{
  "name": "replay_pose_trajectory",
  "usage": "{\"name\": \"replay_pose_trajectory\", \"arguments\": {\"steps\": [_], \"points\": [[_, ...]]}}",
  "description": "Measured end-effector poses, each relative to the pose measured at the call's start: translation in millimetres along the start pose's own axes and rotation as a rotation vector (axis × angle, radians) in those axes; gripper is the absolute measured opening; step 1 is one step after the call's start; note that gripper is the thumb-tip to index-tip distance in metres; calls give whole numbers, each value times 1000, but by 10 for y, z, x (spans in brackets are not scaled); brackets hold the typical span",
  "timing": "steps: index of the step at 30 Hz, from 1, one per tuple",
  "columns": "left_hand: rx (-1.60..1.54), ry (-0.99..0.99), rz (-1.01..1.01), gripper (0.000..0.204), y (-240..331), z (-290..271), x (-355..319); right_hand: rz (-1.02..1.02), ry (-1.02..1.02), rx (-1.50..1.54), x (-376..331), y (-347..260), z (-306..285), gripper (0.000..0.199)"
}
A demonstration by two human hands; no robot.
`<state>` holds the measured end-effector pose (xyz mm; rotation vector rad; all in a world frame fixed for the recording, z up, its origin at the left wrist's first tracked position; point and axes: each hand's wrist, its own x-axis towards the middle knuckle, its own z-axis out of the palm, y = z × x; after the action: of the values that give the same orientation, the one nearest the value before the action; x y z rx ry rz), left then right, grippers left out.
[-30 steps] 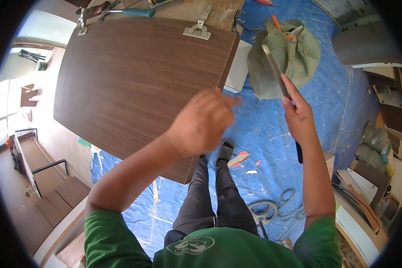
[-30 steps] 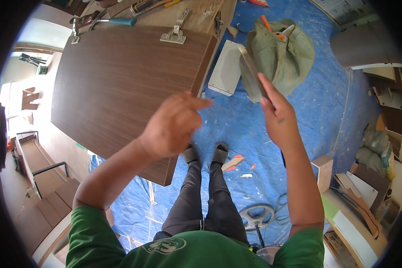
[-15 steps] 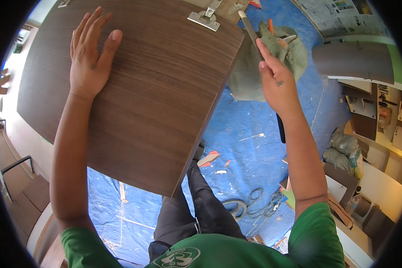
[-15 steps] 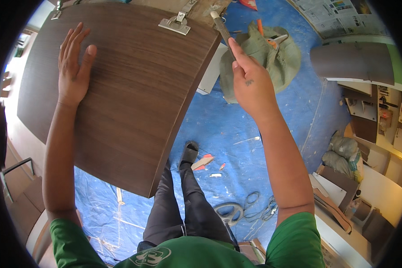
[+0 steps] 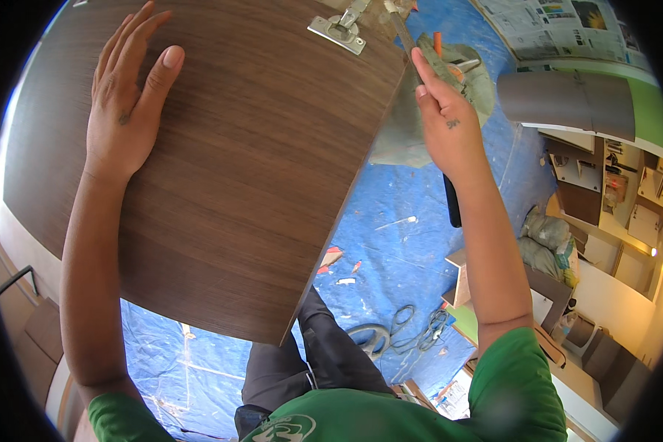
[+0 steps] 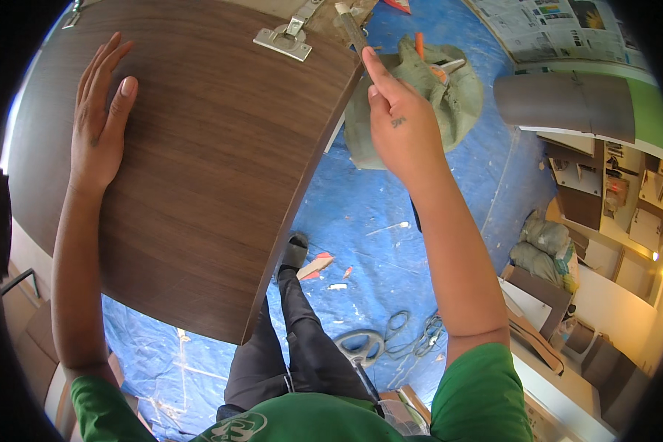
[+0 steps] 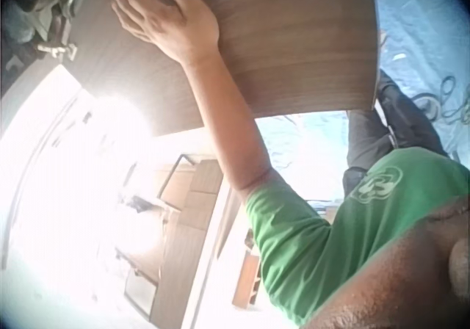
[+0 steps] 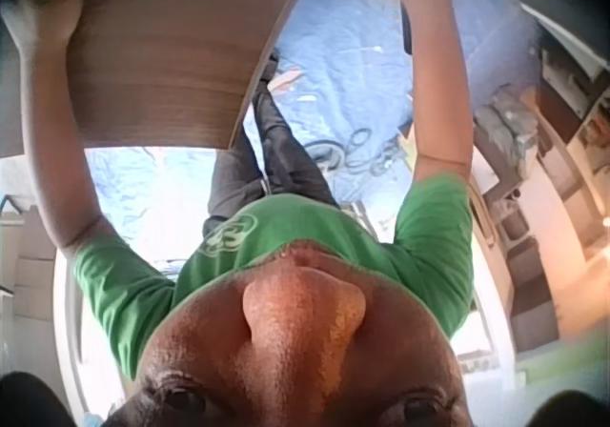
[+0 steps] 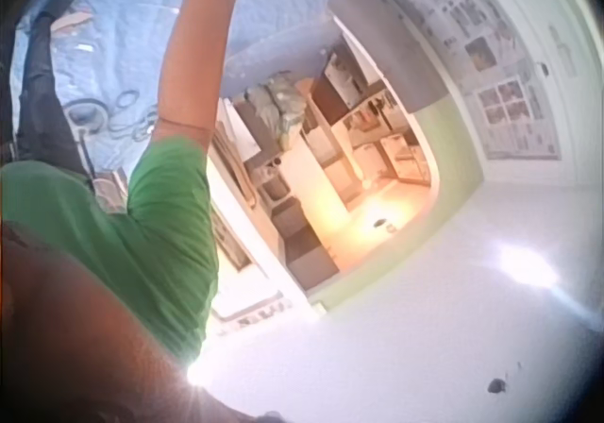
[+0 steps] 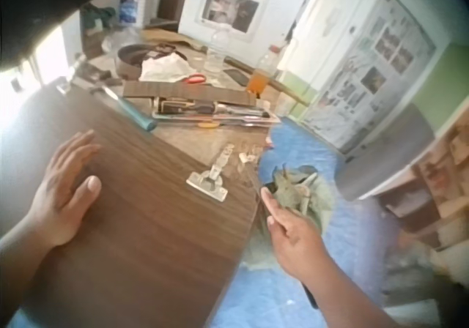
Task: The person smooths the edge of a wooden cabinet door with a sanding block, then uses a hammer to tap the door edge and a hinge area. They continue to smooth the door edge with a chisel, repeatedly tapping and scraping along the same edge.
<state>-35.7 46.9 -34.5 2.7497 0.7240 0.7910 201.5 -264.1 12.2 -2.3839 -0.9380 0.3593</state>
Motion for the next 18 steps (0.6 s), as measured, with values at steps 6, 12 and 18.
{"name": "replay_pose_trajectory", "arguments": {"steps": [6, 12, 18], "points": [[-30, 1, 17, 62, -11, -11, -20, -50, 6, -38, -454, 119, 70, 52], [-14, -21, 21, 64, 49, -32, 3, -15, 16, -10, -74, 64, 43, 56], [11, -14, -2, 70, 46, -30, -13, -29, 13, -27, -399, 114, 98, 53]]}}
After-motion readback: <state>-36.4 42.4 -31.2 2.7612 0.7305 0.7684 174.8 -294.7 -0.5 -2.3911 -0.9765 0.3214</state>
